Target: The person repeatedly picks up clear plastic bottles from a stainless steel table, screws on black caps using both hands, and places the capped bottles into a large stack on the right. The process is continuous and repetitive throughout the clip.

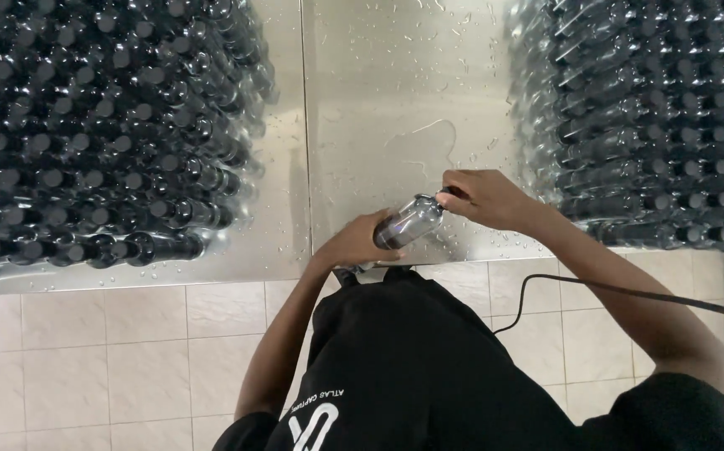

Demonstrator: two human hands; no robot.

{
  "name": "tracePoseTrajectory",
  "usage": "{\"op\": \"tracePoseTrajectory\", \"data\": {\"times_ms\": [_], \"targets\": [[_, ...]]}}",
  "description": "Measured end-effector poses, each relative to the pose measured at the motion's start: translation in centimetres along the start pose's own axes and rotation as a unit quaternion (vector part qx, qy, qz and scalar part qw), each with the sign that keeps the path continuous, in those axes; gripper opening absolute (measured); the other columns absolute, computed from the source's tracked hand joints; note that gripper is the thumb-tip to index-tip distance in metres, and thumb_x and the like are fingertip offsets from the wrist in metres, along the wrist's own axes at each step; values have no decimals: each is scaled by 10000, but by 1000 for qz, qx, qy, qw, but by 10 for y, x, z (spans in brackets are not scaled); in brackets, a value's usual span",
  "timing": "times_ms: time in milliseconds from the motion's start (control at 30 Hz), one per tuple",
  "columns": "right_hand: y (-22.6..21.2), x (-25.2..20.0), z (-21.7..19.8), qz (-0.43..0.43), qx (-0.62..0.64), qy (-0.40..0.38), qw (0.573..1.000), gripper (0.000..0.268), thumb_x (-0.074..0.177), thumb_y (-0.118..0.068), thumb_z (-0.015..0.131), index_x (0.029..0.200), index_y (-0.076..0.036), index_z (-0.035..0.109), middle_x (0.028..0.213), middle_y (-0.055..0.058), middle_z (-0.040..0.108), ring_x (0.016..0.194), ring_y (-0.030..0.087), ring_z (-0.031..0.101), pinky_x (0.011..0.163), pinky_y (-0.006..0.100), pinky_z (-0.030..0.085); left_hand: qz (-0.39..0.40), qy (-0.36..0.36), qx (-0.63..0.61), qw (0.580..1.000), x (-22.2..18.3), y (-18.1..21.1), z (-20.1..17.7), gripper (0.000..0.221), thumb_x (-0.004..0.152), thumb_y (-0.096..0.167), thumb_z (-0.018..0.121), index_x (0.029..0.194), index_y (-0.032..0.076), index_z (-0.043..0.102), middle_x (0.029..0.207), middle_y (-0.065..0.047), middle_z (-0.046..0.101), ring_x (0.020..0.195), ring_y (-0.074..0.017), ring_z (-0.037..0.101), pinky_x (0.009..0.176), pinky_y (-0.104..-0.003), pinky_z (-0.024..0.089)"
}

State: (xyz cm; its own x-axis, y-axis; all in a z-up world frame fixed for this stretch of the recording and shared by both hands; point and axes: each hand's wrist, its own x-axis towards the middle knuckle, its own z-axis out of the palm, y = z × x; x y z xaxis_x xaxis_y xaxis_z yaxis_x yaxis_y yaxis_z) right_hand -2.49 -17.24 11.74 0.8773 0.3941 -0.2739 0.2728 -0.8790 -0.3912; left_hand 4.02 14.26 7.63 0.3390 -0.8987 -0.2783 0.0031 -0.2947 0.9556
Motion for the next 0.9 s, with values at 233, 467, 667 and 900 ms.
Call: {"op": "tracePoseTrajectory", "data": {"times_ms": [233,467,667,900], "targets": [[-47,0,16,122,63,68,988,605,1155,-592,325,932,-129,645,726,153,672,716,388,721,708,468,570,-62,-35,31,997,-17,4,-12,997,801,532,882,1550,-20,523,1403,-252,694,1311,-407,660,1126,-540,520],[-75,-14,37,-158,-239,341,895,579,1123,-702,354,1049,-161,547,884,18,471,723,228,547,654,341,517,15,-345,-311,885,-8,-30,-28,457,872,22,863,1282,-82,692,782,-252,775,638,-319,804,538,-353,602],[-65,-23,70,-174,-142,411,884,395,1087,-336,367,756,-182,518,722,-21,421,592,218,494,541,352,459,-15,-479,-330,813,24,-58,-13,555,887,154,864,1345,-87,663,749,-213,730,610,-315,779,487,-359,593],[-10,-75,157,335,318,162,872,561,1087,-329,369,616,-60,514,526,173,512,544,262,479,616,412,448,-111,-245,219,938,54,12,19,926,890,523,818,1575,-18,508,1348,-342,698,1215,-513,727,915,-579,621]]}}
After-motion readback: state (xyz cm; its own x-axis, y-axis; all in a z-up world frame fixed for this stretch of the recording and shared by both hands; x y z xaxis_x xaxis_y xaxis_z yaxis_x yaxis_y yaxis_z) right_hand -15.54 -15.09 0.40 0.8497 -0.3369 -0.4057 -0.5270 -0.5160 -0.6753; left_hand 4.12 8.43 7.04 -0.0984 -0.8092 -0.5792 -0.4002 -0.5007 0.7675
